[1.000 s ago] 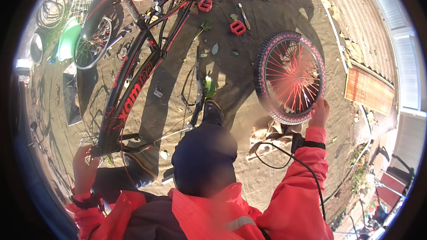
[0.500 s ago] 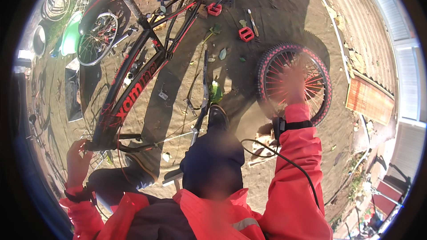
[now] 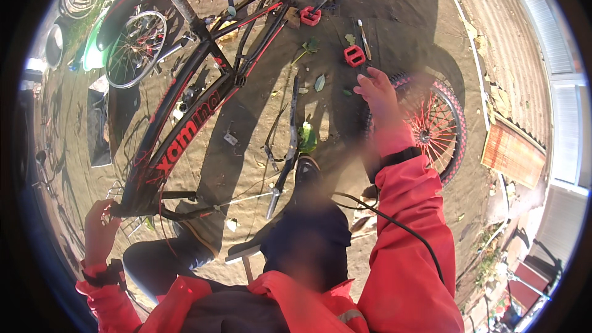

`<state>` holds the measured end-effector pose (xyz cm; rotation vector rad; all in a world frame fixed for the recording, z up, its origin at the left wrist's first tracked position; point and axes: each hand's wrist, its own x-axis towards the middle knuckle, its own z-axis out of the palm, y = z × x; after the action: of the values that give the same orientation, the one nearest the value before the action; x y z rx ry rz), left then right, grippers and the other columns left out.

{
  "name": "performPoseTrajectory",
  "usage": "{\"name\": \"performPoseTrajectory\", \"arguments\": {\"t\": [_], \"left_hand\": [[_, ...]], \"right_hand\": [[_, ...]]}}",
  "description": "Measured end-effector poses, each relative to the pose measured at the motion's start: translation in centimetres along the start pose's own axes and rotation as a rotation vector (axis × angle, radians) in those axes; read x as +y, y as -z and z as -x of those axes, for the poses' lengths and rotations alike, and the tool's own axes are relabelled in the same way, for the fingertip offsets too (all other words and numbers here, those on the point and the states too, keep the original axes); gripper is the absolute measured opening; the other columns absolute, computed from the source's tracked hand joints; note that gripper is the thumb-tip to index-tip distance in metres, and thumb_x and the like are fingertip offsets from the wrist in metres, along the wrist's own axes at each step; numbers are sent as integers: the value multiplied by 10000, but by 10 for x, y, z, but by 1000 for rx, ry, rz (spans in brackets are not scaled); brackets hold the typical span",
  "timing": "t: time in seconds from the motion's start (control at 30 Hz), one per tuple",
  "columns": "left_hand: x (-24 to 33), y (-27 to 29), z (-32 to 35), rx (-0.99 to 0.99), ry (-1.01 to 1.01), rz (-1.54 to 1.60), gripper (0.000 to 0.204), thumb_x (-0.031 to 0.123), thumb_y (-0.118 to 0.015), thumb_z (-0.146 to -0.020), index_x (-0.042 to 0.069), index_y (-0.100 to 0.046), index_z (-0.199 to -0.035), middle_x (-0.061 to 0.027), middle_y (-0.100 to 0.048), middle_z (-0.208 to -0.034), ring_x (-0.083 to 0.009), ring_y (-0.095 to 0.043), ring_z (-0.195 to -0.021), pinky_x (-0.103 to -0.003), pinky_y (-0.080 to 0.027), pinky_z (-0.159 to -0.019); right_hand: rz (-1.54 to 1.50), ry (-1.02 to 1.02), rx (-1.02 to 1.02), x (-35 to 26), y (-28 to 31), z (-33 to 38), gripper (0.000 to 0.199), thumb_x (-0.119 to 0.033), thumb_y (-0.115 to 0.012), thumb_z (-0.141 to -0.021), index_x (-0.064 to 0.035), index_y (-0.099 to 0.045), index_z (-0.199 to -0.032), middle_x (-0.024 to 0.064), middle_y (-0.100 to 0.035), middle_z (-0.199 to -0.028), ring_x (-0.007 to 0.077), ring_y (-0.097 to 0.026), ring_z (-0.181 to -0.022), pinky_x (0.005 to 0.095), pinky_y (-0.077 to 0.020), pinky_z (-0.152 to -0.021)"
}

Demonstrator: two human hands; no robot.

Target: The person assembles a bicycle by inserting a headset bearing into the head tube, threading a cable through the frame, and attaching a headset cup. They then lift and reposition the frame to continue the assembly.

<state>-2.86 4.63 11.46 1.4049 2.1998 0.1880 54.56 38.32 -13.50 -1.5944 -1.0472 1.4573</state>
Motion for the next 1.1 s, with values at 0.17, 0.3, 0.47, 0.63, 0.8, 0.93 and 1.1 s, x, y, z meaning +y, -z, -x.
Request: {"name": "performPoseTrajectory", "arguments": {"t": [0.17, 0.3, 0.47, 0.63, 0.8, 0.93, 1.1], "left_hand": [[-1, 3, -2, -5, 12, -45, 476, -52, -739, -765, -27, -669, -1235, -131, -677, -1048, -288, -668, -985, -386, -525, -933], [-4, 2, -4, -5, 4, 65, 459, -33, -766, -739, -11, -663, -1186, -132, -680, -1054, -292, -672, -968, -396, -532, -903], [-9, 5, -7, -26, -43, 86, 482, -30, -815, -711, 2, -656, -1165, -162, -673, -1031, -362, -678, -964, -431, -539, -876], [-17, 8, -11, -35, -94, 78, 501, 20, -873, -715, 6, -672, -1174, -169, -677, -1026, -390, -675, -933, -450, -543, -817], [-21, 8, -13, -97, -109, 73, 492, 120, -873, -759, 35, -678, -1202, -160, -693, -1051, -407, -676, -950, -489, -538, -814], [-20, 3, -15, -101, -72, 102, 488, 144, -874, -769, 46, -678, -1205, -165, -699, -1073, -418, -685, -974, -509, -539, -829], [-18, -2, -13, -163, 34, -4, 515, 148, -884, -753, 51, -676, -1214, -169, -698, -1110, -423, -686, -994, -505, -543, -841]], "right_hand": [[52, 22, -84, -23, -33, -20, 538, -293, -711, -1046, -62, -530, -1497, 32, -702, -1247, 140, -729, -1027, 317, -498, -947], [118, 16, -102, -48, -66, -30, 567, -291, -731, -1026, -42, -529, -1494, 36, -702, -1207, 138, -725, -994, 313, -497, -919], [138, 44, -165, -84, -121, -30, 645, -271, -768, -985, 29, -511, -1496, 57, -706, -1126, 152, -721, -950, 302, -508, -872], [301, 9, -307, -124, -172, -13, 577, -259, -723, -1033, 4, -509, -1499, 70, -706, -1206, 135, -725, -986, 287, -523, -858], [405, -28, -338, -188, -183, 18, 601, -218, -727, -995, 72, -513, -1477, 91, -733, -1091, 159, -730, -963, 288, -534, -874], [414, -122, -236, -249, -153, 48, 566, -232, -743, -996, 34, -546, -1456, 74, -736, -1051, 152, -741, -875, 283, -525, -755], [437, -220, -153, -283, -84, 34, 466, -192, -683, -1046, -13, -556, -1457, 58, -698, -1123, 144, -722, -920, 297, -549, -804]]}}
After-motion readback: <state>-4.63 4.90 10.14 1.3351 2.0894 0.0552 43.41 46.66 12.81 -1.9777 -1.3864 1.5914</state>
